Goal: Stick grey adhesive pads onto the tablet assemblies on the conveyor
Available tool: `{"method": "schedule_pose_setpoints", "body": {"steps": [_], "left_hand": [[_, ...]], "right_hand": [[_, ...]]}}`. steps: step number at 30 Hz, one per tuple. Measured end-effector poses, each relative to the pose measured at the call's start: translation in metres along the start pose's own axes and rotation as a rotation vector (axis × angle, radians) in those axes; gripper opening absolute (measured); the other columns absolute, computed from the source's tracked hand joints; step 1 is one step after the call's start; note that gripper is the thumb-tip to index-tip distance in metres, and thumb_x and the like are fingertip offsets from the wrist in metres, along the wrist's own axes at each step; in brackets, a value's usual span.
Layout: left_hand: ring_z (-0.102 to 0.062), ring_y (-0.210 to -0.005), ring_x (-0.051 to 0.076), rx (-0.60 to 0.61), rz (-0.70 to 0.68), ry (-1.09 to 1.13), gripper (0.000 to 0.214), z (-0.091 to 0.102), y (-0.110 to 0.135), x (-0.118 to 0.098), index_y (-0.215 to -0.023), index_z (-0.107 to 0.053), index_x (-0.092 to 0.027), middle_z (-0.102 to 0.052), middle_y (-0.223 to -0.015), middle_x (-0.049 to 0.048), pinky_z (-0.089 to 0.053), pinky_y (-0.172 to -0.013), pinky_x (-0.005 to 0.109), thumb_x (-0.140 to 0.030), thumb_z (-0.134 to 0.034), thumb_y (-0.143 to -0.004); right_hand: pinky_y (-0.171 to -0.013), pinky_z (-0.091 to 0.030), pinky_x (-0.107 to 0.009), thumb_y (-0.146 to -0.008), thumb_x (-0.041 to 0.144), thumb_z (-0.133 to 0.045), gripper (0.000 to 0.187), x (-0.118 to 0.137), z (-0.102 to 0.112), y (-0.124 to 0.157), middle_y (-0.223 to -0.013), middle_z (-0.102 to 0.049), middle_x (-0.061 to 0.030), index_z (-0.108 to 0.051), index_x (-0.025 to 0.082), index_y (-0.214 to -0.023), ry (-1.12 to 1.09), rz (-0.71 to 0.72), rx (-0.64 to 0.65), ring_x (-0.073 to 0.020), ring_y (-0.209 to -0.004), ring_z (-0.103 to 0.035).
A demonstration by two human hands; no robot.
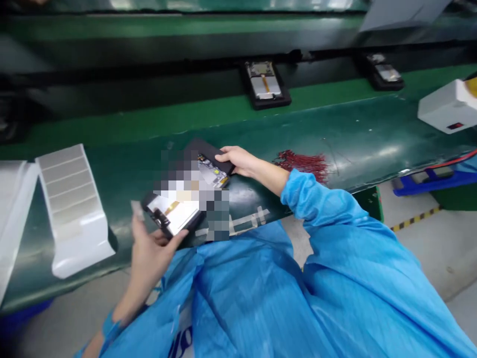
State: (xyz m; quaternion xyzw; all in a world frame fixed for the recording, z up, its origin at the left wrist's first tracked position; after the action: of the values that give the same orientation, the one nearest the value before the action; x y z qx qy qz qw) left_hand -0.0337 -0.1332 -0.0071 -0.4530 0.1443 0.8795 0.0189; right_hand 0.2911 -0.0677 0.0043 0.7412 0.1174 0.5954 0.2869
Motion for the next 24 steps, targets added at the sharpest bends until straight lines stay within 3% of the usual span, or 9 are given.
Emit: {"method": "schedule_pose_setpoints", "body": {"steps": [2,6,9,12,14,16,18,21,24], "left_hand": [[-0.075,-0.061,0.029,0.054,0.062,-0.045,0.145,-0.012,0.015,0.010,-0.174,-0.001,-0.010,-0.077,-0.079,0.0042,-0.059,-0.054,0.034,-0.066,-0.088,-0.073],[-0.072,-0.060,0.027,0.141,-0.028,-0.262,0.130,-0.011,0.023,0.011,-0.175,0.004,-0.009,-0.071,-0.070,-0.0023,-0.052,-0.057,0.031,-0.058,-0.079,-0.088],[-0.070,-0.063,0.025,0.161,-0.196,-0.426,0.115,0.011,0.012,0.016,-0.177,-0.009,-0.016,-0.068,-0.074,-0.0020,-0.053,-0.062,0.032,-0.061,-0.074,-0.094],[-0.072,-0.115,0.041,0.046,-0.504,-0.415,0.135,0.034,-0.013,0.030,-0.175,-0.020,-0.012,-0.072,-0.126,0.0213,-0.060,-0.099,0.055,-0.079,-0.085,-0.077],[-0.049,-0.150,0.053,0.074,-0.644,-0.366,0.152,0.042,-0.032,0.041,-0.175,-0.013,-0.010,-0.045,-0.163,0.0349,-0.044,-0.122,0.068,-0.088,-0.087,-0.067],[-0.036,-0.161,0.054,0.165,-0.668,-0.337,0.158,0.041,-0.046,0.048,-0.177,-0.001,-0.012,-0.026,-0.175,0.0362,-0.037,-0.128,0.069,-0.090,-0.085,-0.068],[-0.041,-0.159,0.051,0.182,-0.628,-0.306,0.158,0.034,-0.050,0.047,-0.177,0.006,-0.015,-0.032,-0.173,0.0342,-0.040,-0.128,0.067,-0.090,-0.084,-0.070],[-0.056,-0.143,0.046,0.032,-0.507,-0.241,0.156,0.017,-0.036,0.040,-0.176,0.001,-0.014,-0.050,-0.157,0.0297,-0.048,-0.121,0.063,-0.086,-0.088,-0.070],[-0.056,-0.136,0.046,-0.086,-0.470,-0.236,0.149,-0.001,-0.010,0.034,-0.176,-0.007,-0.012,-0.053,-0.151,0.0277,-0.048,-0.117,0.066,-0.082,-0.089,-0.072]], "right_hand": [[-0.104,-0.060,-0.052,-0.093,0.018,-0.071,0.003,-0.002,0.001,-0.001,-0.099,-0.071,-0.0081,-0.070,0.018,-0.096,0.283,0.112,-0.017,-0.0258,-0.100,-0.069],[-0.126,-0.038,-0.068,-0.102,0.045,-0.067,0.041,0.002,0.015,0.015,-0.142,-0.062,-0.0206,-0.076,0.016,-0.129,1.093,0.634,-0.165,-0.0423,-0.141,-0.053],[-0.129,-0.033,-0.072,-0.098,0.073,-0.064,0.086,-0.006,0.037,0.038,-0.167,-0.045,-0.0241,-0.053,0.019,-0.163,1.252,0.720,0.034,-0.0484,-0.155,-0.041],[-0.131,-0.026,-0.077,-0.086,0.089,-0.067,0.124,-0.022,0.055,0.049,-0.184,-0.015,-0.0235,-0.017,0.024,-0.179,1.309,0.680,0.250,-0.0534,-0.167,-0.019],[-0.131,-0.024,-0.078,-0.086,0.089,-0.068,0.132,-0.030,0.058,0.045,-0.186,-0.009,-0.0247,-0.005,0.022,-0.180,1.322,0.681,0.286,-0.0535,-0.168,-0.017],[-0.131,-0.025,-0.077,-0.085,0.087,-0.070,0.134,-0.033,0.055,0.033,-0.183,-0.019,-0.0269,-0.004,0.019,-0.180,1.319,0.713,0.274,-0.0532,-0.164,-0.026],[-0.131,-0.027,-0.076,-0.084,0.085,-0.074,0.134,-0.030,0.052,0.020,-0.177,-0.033,-0.0281,-0.010,0.015,-0.180,1.314,0.739,0.244,-0.0524,-0.158,-0.038],[-0.128,-0.037,-0.071,-0.079,0.084,-0.081,0.129,-0.018,0.049,0.005,-0.166,-0.050,-0.0273,-0.031,0.012,-0.175,1.318,0.759,0.229,-0.0504,-0.150,-0.050],[-0.119,-0.050,-0.062,-0.075,0.086,-0.084,0.115,-0.007,0.049,-0.005,-0.155,-0.063,-0.0229,-0.056,0.014,-0.161,1.326,0.775,0.251,-0.0461,-0.140,-0.060]]}}
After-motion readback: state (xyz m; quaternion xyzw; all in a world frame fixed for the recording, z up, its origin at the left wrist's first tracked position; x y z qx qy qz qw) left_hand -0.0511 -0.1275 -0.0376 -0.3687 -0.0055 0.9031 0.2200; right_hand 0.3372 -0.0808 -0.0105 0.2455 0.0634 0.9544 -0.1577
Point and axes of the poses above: each hand's wrist, its own y-axis away from the middle knuckle, its own z-axis out of the back of the hand, x = y × z, the point moved 1 cm from there along -y, towards the middle knuckle
